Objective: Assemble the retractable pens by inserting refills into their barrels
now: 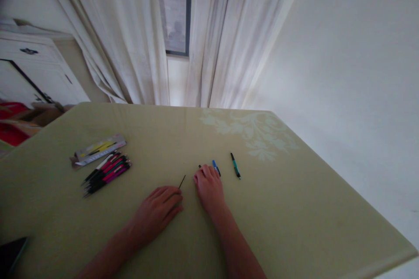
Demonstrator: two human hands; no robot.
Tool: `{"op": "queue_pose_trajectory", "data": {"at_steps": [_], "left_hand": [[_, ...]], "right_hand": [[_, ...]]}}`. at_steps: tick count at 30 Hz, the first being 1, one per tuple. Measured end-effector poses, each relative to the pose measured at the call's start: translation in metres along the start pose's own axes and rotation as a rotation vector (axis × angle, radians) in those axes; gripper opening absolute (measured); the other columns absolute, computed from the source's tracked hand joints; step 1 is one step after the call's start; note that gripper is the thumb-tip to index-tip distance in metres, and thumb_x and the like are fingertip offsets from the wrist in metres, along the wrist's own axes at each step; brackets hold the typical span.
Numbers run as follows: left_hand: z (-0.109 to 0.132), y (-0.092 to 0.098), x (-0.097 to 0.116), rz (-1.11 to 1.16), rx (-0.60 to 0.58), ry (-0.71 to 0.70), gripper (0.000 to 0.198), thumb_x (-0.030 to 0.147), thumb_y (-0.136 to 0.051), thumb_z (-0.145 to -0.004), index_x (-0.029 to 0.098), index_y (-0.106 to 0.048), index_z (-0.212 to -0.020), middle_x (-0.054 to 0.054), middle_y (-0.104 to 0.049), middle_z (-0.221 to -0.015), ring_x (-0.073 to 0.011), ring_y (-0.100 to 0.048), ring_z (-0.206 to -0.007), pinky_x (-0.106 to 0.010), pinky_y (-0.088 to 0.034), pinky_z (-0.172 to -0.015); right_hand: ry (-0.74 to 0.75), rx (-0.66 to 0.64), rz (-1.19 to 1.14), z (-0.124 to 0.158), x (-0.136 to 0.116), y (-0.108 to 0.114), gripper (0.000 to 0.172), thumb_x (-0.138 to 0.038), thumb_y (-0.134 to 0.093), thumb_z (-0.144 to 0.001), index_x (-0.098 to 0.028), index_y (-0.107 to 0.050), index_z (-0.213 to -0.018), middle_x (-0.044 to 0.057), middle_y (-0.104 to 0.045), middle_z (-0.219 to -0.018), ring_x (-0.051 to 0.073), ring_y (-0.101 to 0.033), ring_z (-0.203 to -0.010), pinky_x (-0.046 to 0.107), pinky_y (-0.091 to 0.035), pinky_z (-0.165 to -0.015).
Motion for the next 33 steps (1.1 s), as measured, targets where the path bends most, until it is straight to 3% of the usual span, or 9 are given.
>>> {"op": "queue_pose_trajectory", "data": {"at_steps": [2,6,11,18,26,33], "left_hand": [[0.002,-0.002,-0.006,0.006,0.034,0.041,0.019,0.018,-0.050,-0.104,0.018,-0.068,-0.102,-0.007,-0.071,-0.105,-0.0244,-0.067,-0.100,-0.044,-0.056,-0.094],[0.007,-0.001,-0.020,0.032,0.155,0.200,0.025,0.014,-0.045,-0.105,0.021,-0.068,-0.109,-0.007,-0.067,-0.113,-0.0221,-0.066,-0.101,-0.039,-0.056,-0.093],[0.009,0.002,-0.029,-0.047,0.113,0.356,0.023,0.026,-0.051,-0.105,0.020,-0.067,-0.091,-0.006,-0.067,-0.096,-0.0250,-0.062,-0.091,-0.043,-0.051,-0.089],[0.010,0.005,-0.036,-0.090,0.053,0.415,0.027,0.028,-0.046,-0.108,0.018,-0.067,-0.093,-0.007,-0.066,-0.098,-0.0260,-0.061,-0.093,-0.042,-0.045,-0.087],[0.009,0.002,-0.036,-0.126,-0.002,0.398,0.024,0.027,-0.049,-0.107,0.018,-0.067,-0.094,-0.007,-0.065,-0.098,-0.0271,-0.061,-0.094,-0.042,-0.043,-0.086],[0.012,-0.002,-0.039,-0.048,0.076,0.393,0.021,0.026,-0.050,-0.106,0.018,-0.064,-0.092,-0.006,-0.064,-0.093,-0.0262,-0.060,-0.090,-0.041,-0.043,-0.083]], "right_hand": [[0.007,-0.005,0.005,0.000,0.001,-0.002,0.008,-0.020,-0.065,-0.098,-0.020,-0.070,-0.092,0.008,-0.068,-0.101,0.026,-0.064,-0.098,0.038,-0.049,-0.091],[0.041,-0.018,-0.037,0.000,0.001,-0.005,0.009,-0.016,-0.063,-0.099,-0.020,-0.069,-0.093,0.006,-0.070,-0.097,0.025,-0.065,-0.096,0.038,-0.050,-0.088],[0.054,-0.022,-0.218,0.001,0.000,0.001,0.011,-0.018,-0.060,-0.102,-0.021,-0.069,-0.096,0.004,-0.074,-0.092,0.022,-0.067,-0.087,0.035,-0.051,-0.082],[0.050,-0.037,-0.397,0.002,-0.001,0.010,0.017,-0.016,-0.059,-0.101,-0.023,-0.075,-0.103,0.004,-0.075,-0.100,0.021,-0.068,-0.097,0.036,-0.054,-0.090],[0.022,-0.051,-0.392,0.001,-0.003,0.005,0.015,-0.016,-0.058,-0.101,-0.021,-0.072,-0.097,0.005,-0.072,-0.095,0.021,-0.067,-0.093,0.036,-0.054,-0.087],[0.021,-0.038,-0.427,0.002,-0.003,0.007,0.013,-0.015,-0.056,-0.101,-0.021,-0.067,-0.096,0.004,-0.071,-0.094,0.020,-0.067,-0.091,0.034,-0.054,-0.085]]}}
Point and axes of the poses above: each hand's wrist, its own z-axis away from the middle knuckle, its own y-axis out of the back of the hand, x = y × z, the point moved 3 cm from there along -z, towards the middle knuckle
